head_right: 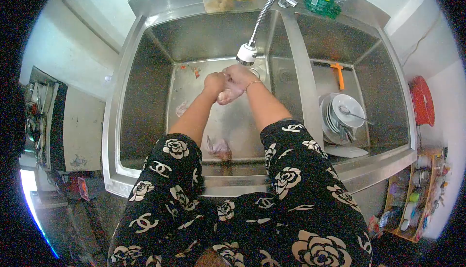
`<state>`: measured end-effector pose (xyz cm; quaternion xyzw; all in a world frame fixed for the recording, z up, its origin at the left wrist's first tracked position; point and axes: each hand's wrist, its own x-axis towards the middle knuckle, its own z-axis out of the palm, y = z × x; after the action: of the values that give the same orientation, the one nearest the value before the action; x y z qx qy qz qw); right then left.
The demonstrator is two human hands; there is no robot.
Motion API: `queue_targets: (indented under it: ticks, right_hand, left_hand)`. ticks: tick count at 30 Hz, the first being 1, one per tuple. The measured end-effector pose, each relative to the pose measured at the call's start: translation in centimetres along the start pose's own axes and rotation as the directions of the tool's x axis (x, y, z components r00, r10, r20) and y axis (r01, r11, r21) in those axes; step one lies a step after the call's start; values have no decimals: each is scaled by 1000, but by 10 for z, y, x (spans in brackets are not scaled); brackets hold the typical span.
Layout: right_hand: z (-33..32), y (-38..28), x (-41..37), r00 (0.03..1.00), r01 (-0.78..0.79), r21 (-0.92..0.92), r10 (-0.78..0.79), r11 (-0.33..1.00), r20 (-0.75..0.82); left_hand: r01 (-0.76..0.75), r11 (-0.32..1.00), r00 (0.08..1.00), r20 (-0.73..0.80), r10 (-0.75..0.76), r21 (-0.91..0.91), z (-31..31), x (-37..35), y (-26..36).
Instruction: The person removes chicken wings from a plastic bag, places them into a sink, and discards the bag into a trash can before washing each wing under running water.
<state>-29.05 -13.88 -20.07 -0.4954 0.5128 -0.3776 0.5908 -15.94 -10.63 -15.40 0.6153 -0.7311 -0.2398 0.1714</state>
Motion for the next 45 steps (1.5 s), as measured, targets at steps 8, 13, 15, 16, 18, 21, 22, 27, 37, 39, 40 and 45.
queue_targets:
  ticks: [8, 13, 15, 16, 18, 21, 22, 27, 37, 39, 40, 45]
  right_hand:
    - [-12, 36, 23, 987, 87, -321, -125, 943, -100]
    - [8, -27, -17, 996, -36, -333, 5, 942, -93]
    - [10, -24, -18, 966, -148, -395, 47, 907, -254]
    - [9, -22, -18, 940, -208, -420, 62, 883, -335]
    - [-4, -8, -16, 959, 11, -845, -245, 535, -143]
    - [-5, -4, -16, 964, -96, -266, 22, 959, -266]
    - [1, -15, -22, 936, -200, 236, 257, 951, -240]
    - [50, -36, -18, 997, -83, -195, 83, 977, -9]
    - [21, -75, -72, 924, -372, -92, 378, 923, 59]
    - [13, -72, -73, 944, -322, -307, 327, 896, -36]
    - [9, -70, -74, 953, -300, -409, 294, 862, -79]
    - [-9, -52, -69, 851, -248, -463, -38, 851, -524]
  left_hand:
    - [-211, 959, 974, -41, 223, 191, 23, 17, -22]
    - [163, 967, 985, -27, -172, -197, -17, -6, 5]
    - [-7, 996, 997, -74, 1, -90, -2, -1, -1]
    - [-94, 995, 992, -89, 90, -37, 5, 1, -1]
    - [-53, 996, 997, -54, 49, -75, -4, -9, 13]
    - [29, 991, 998, -52, -36, -127, -10, -10, 12]
    - [56, 988, 996, -61, -66, -144, -9, -5, 6]
    - [239, 971, 970, -38, -239, -6, 10, 12, -39]
    - [584, 564, 806, 335, -488, -584, -1, 12, -7]
    - [505, 397, 862, 423, -281, -766, -1, -2, 2]
    - [471, 292, 882, 441, -166, -832, -3, -9, 9]
    - [674, 142, 724, 687, 70, -725, -9, -22, 41]
